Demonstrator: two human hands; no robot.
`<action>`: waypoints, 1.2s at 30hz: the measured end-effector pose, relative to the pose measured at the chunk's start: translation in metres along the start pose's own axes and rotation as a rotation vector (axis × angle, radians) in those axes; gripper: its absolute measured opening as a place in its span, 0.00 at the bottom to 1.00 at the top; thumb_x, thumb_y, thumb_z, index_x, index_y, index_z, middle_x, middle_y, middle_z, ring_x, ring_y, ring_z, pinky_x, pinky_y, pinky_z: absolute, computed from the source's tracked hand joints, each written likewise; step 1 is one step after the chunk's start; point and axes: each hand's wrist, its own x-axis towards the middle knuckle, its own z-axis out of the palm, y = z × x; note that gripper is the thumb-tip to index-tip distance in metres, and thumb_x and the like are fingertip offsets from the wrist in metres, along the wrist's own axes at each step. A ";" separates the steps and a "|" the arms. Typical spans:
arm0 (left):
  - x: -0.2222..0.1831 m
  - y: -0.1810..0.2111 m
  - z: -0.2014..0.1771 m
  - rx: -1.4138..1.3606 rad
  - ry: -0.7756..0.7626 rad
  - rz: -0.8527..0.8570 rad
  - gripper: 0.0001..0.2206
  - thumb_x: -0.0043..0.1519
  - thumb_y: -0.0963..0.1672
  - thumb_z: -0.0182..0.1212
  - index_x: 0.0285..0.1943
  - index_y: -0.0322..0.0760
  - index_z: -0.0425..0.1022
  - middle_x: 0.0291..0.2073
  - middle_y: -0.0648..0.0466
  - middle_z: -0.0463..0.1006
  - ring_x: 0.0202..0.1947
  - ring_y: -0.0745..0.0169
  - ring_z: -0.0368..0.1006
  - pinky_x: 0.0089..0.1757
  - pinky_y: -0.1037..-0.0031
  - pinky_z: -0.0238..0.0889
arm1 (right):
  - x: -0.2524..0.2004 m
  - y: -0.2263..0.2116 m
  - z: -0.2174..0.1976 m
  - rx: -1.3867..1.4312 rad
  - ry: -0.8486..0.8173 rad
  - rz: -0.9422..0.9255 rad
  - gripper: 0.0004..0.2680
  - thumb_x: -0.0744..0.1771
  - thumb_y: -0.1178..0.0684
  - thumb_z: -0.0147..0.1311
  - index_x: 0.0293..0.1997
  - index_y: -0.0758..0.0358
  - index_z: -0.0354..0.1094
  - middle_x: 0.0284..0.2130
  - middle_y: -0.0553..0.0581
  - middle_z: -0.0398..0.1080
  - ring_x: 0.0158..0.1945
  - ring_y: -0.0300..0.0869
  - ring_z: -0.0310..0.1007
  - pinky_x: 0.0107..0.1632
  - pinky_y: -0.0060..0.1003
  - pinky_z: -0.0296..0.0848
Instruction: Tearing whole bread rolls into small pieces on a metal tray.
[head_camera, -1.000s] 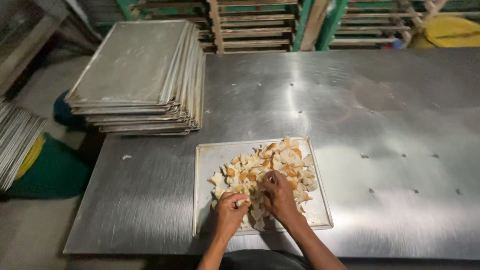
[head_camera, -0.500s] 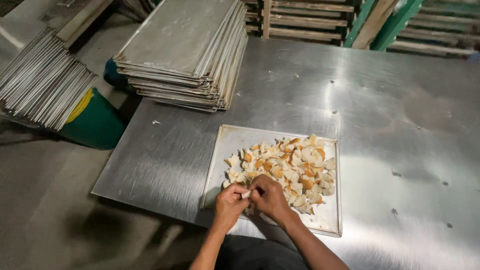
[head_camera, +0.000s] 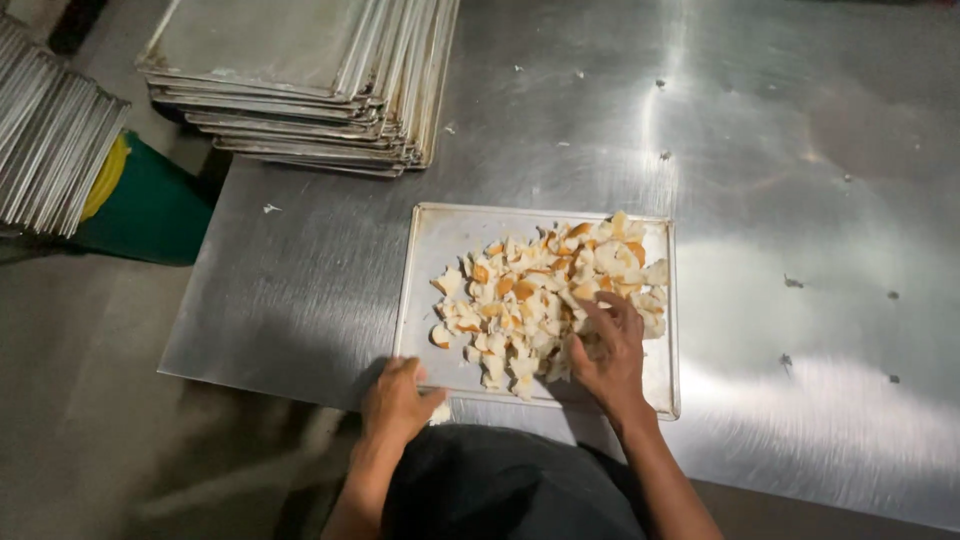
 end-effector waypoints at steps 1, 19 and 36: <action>-0.006 -0.010 0.010 0.004 -0.011 -0.003 0.18 0.48 0.45 0.80 0.40 0.34 0.76 0.40 0.45 0.76 0.41 0.42 0.75 0.40 0.56 0.69 | -0.001 -0.002 0.005 0.000 -0.004 0.011 0.16 0.61 0.59 0.58 0.53 0.57 0.74 0.56 0.60 0.70 0.55 0.54 0.69 0.57 0.45 0.72; 0.076 0.027 -0.008 -0.184 0.164 0.669 0.39 0.47 0.52 0.75 0.70 0.39 0.67 0.65 0.34 0.59 0.63 0.31 0.52 0.56 0.44 0.55 | 0.026 0.011 0.075 -0.198 -0.182 -0.012 0.18 0.66 0.46 0.64 0.63 0.51 0.66 0.62 0.60 0.67 0.65 0.56 0.65 0.67 0.51 0.68; 0.142 0.001 -0.004 -0.088 0.221 0.708 0.31 0.49 0.49 0.66 0.66 0.43 0.72 0.70 0.38 0.59 0.68 0.34 0.55 0.62 0.40 0.51 | 0.022 0.001 0.070 -0.368 -0.158 -0.090 0.23 0.62 0.40 0.60 0.63 0.48 0.66 0.59 0.63 0.63 0.66 0.60 0.56 0.68 0.62 0.52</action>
